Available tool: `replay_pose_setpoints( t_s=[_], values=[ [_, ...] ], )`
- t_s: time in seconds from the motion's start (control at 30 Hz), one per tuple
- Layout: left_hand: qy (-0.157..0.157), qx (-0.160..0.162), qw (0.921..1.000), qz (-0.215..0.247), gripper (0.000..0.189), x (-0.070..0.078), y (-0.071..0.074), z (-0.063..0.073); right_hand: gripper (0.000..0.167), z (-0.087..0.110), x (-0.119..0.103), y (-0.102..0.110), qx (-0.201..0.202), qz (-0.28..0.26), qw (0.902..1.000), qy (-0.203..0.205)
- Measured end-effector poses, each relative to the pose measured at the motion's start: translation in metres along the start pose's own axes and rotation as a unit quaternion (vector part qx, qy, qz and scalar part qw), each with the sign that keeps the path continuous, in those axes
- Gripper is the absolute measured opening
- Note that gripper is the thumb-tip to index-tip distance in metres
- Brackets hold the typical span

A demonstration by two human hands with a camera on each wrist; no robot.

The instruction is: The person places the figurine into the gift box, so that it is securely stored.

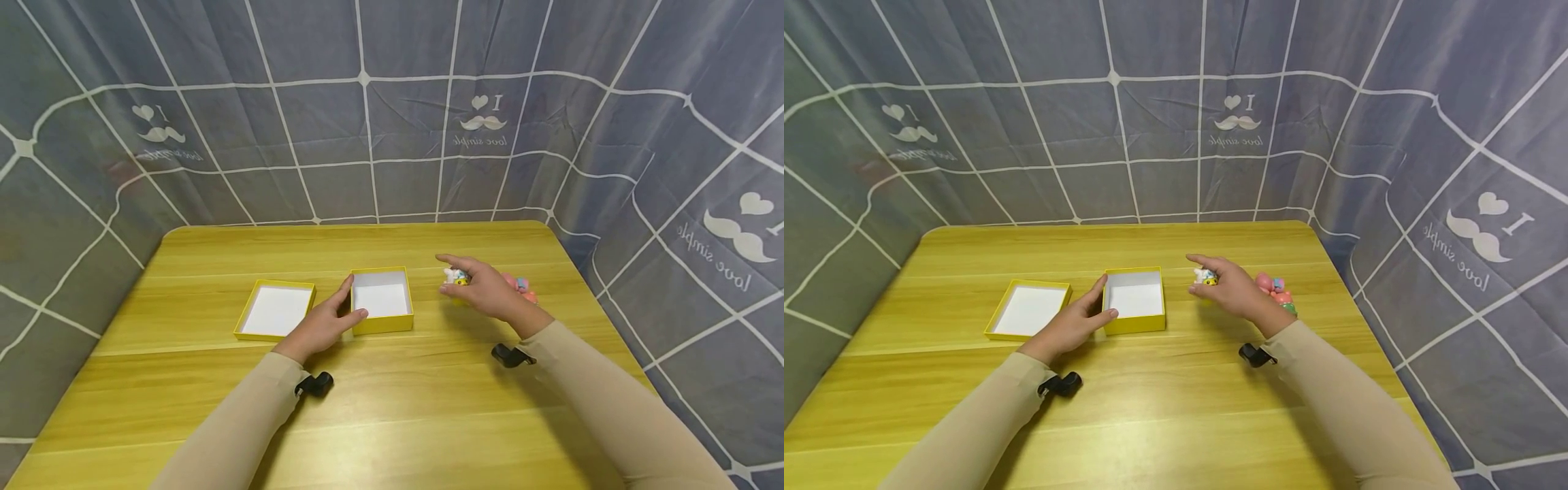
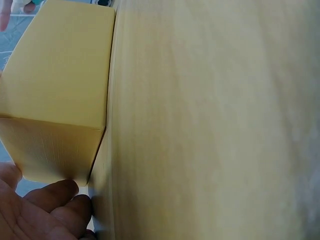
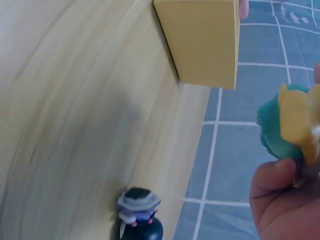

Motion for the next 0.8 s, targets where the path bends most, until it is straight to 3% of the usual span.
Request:
replay_pose_setpoints(
  t_s=[0.2, 0.5, 0.8],
  values=[
    [-0.003, 0.003, 1.0, -0.006, 0.087, -0.001, 0.0, 0.0, 0.047, -0.007, -0.006, -0.005, 0.006, -0.019, 0.9998, 0.001],
    [-0.003, 0.001, 1.0, -0.003, 0.088, -0.002, 0.0, 0.0, 0.056, -0.015, -0.015, -0.016, -0.038, -0.094, 0.9947, 0.015],
    [0.0, -0.002, 1.0, -0.003, 0.089, -0.003, 0.0, -0.001, 0.057, -0.03, -0.029, -0.035, -0.062, -0.098, 0.9927, 0.033]
  ],
)
Point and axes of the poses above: each hand's wrist, its own z-axis away from the middle knuckle, its own y-axis out of the back of the hand, x = y × z, the point moved 6 cm from there along -z, towards the middle knuckle, and after that the axes turned 4 degrees about y, right-handed, at the moved point
